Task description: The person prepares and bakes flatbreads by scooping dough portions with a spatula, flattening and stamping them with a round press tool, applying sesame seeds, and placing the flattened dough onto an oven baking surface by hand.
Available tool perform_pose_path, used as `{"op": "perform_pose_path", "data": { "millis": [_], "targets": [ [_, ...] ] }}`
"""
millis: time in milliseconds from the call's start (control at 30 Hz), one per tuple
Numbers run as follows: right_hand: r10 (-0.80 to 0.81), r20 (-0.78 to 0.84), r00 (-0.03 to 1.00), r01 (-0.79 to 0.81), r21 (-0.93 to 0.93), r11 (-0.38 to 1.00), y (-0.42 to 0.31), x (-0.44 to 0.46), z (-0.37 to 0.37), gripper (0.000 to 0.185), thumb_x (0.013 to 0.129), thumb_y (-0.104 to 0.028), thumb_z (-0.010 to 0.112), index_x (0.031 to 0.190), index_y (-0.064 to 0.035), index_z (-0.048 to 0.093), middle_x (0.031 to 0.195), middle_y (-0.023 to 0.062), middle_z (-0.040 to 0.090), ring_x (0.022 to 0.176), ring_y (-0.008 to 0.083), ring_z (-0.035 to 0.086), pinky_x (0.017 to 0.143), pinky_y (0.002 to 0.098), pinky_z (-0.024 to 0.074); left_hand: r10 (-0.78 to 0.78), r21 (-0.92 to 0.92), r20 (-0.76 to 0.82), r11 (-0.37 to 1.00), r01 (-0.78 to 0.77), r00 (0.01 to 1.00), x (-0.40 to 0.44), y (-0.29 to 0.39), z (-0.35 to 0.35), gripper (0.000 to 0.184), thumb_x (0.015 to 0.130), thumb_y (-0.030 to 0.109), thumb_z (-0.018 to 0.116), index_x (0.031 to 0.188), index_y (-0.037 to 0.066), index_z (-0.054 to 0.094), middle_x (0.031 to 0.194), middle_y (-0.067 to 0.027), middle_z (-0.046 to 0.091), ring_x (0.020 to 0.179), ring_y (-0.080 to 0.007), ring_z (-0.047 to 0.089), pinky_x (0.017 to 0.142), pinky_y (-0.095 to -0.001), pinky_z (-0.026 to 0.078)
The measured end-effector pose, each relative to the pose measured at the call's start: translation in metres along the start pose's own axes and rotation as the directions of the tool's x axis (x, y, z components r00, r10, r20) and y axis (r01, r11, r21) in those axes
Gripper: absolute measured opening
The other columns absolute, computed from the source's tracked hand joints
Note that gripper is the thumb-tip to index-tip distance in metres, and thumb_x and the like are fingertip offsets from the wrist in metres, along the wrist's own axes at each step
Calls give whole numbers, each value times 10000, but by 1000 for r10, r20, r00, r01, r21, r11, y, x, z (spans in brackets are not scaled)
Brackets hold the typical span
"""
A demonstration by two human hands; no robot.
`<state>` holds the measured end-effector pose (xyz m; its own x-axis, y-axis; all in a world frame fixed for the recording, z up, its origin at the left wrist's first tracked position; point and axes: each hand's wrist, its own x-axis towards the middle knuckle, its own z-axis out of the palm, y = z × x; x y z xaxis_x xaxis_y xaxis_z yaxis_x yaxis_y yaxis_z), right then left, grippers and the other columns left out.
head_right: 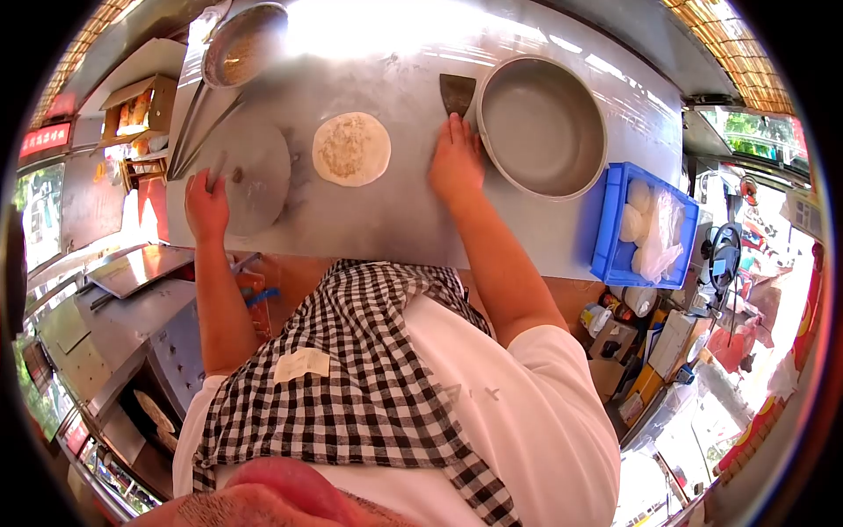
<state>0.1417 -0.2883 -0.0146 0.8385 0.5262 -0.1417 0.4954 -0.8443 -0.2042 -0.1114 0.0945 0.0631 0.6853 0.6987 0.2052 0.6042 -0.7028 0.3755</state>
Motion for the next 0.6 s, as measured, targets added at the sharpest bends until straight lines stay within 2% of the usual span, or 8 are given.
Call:
{"op": "perform_pose_path", "data": {
  "millis": [67,133,233,333,433,533,600],
  "targets": [
    [26,-52,998,-25,12,1000,1,5,7,591,1005,-124,457,1578,9,396,1714,169,298,1593,348,262,1311,469,202,55,-55,-16,997,-56,998,7,32,-9,227,921,155,745,1138,91,725,1018,-90,683,933,-347,686,827,-457,530],
    [68,-91,994,-61,72,995,-7,11,5,596,997,-115,467,1573,19,398,1706,193,302,1593,361,257,1311,473,201,155,-28,6,988,-155,988,13,62,-12,233,900,145,753,1126,93,727,1005,-82,684,943,-333,682,833,-447,519],
    [-53,-110,992,76,214,974,-30,1,-31,598,995,-123,519,1561,35,407,1692,227,309,1580,384,274,1303,476,226,278,-88,48,958,-273,959,13,102,-1,243,873,130,760,1112,99,731,1001,-76,688,957,-321,675,845,-439,508],
    [-48,-137,989,100,399,912,-34,-5,-27,616,994,-152,580,1559,29,413,1684,223,325,1560,415,298,1284,477,275,381,-175,69,914,-365,922,12,132,26,246,863,118,758,1107,106,737,1014,-69,694,970,-313,676,860,-442,507],
    [-4,-136,991,63,434,899,-35,-16,-30,624,993,-183,621,1554,1,420,1656,213,379,1502,413,397,1204,463,399,436,-208,117,889,-407,892,2,155,54,248,859,121,761,1106,109,744,1026,-63,699,987,-303,678,886,-444,507],
    [54,-16,998,-40,481,876,-33,-27,-35,646,997,-197,614,1581,-21,400,1680,183,355,1531,402,356,1258,472,329,474,-229,180,872,-432,862,-9,167,75,243,860,125,758,1103,112,749,1039,-59,704,1002,-296,679,911,-436,503],
    [45,-33,998,-24,468,884,-27,-33,-29,658,992,-195,623,1582,-19,394,1676,177,363,1523,407,367,1258,472,330,487,-236,231,868,-437,842,-14,170,80,255,861,129,759,1115,111,750,1053,-65,709,1011,-302,679,923,-436,504]
  ]
}}
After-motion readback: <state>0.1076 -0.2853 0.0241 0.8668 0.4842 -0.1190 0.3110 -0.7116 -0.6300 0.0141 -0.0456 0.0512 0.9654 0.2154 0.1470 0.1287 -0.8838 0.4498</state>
